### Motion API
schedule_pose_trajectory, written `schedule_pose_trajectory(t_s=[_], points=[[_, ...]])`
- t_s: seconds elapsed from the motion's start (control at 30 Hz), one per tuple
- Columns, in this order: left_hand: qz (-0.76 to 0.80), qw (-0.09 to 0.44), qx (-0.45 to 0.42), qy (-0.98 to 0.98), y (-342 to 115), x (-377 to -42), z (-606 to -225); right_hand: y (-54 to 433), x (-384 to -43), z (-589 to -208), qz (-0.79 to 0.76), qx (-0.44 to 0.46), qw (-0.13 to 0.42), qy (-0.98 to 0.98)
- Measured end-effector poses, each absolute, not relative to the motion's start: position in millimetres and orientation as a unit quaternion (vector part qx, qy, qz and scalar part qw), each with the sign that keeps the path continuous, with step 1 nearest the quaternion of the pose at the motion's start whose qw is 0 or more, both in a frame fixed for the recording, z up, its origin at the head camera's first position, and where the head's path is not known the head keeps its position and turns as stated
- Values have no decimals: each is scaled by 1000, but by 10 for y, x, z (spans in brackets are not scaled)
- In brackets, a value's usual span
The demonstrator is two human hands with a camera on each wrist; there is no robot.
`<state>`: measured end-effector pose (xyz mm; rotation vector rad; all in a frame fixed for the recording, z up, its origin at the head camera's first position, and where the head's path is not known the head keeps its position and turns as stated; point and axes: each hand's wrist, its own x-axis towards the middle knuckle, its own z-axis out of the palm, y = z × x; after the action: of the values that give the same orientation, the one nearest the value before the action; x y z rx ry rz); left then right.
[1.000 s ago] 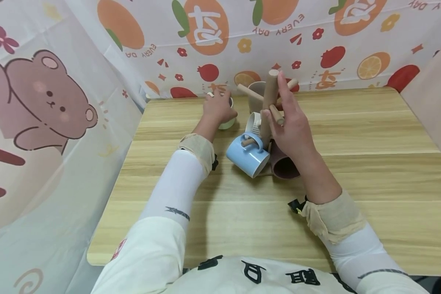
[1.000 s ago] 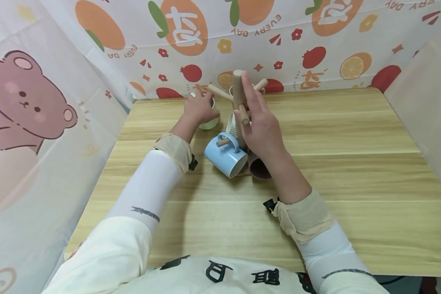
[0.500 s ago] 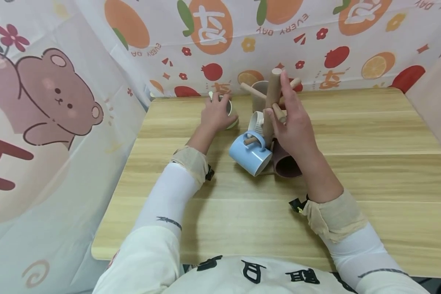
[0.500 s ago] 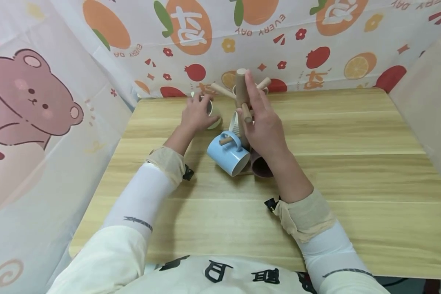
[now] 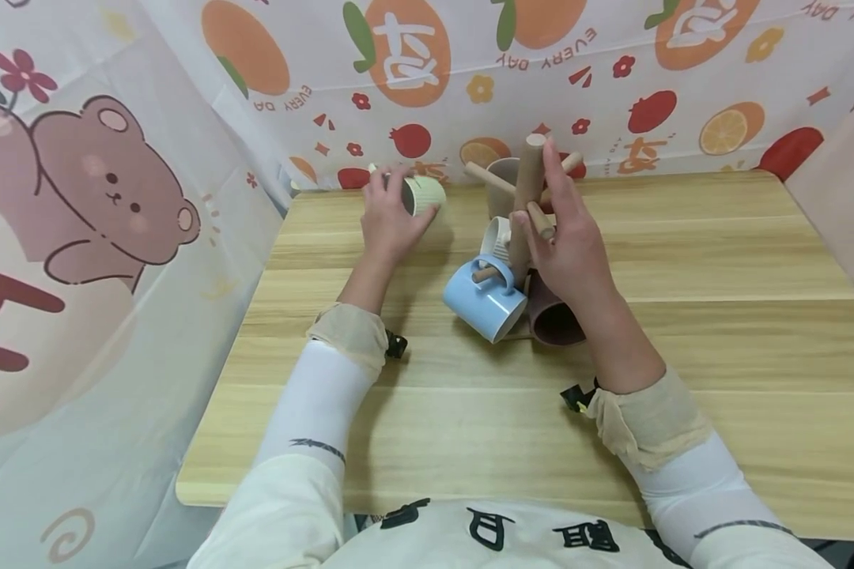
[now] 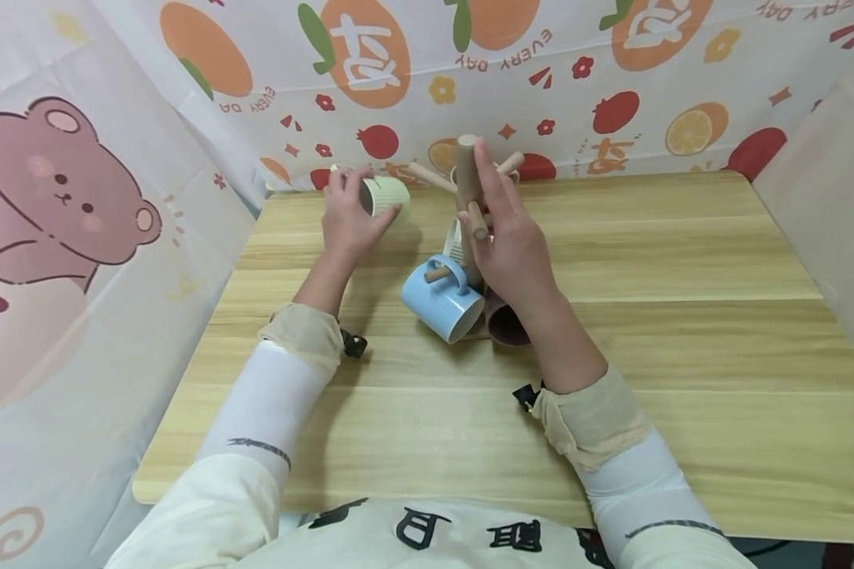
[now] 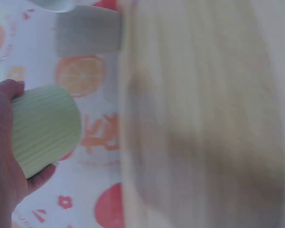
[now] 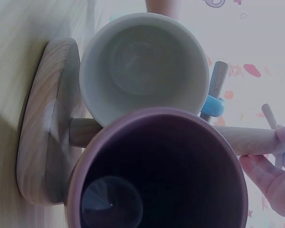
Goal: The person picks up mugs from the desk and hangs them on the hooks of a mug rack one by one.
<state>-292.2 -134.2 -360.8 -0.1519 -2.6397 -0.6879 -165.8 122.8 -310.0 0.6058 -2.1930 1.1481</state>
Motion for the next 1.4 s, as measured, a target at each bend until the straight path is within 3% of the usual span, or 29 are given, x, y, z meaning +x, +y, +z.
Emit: schedule_pose_trajectory(t_s=[0.27,0.43,0.57,0.7,1.0,1.27,1.4], points=[[-391,449,-133,-793,-1293,-2661,-3175,1233,-1663,-3103,431,228,293,-822],[-504,506,-194,-672,-1145,-2312,-2804,1224,-1653,-3100,437,219,282,-826],[-540,518,-254,-613,-977,-2003,-2573,1218,-1662,-3103,444,223,283,-821],[-545,520,-323,-573,-884,-1883,-2575,1229,-1673,-3121,453,236,282,-812],[-578,443,-413,-547,-719,-1475,-2618,1274,-1637,-3150,459,256,260,-810],[-552,427,-465,-545,-664,-1323,-2644,1390,-1569,-3065,482,260,196,-813],[-519,433,-484,-556,-635,-1289,-2656,1550,-1484,-2969,450,286,195,-823]])
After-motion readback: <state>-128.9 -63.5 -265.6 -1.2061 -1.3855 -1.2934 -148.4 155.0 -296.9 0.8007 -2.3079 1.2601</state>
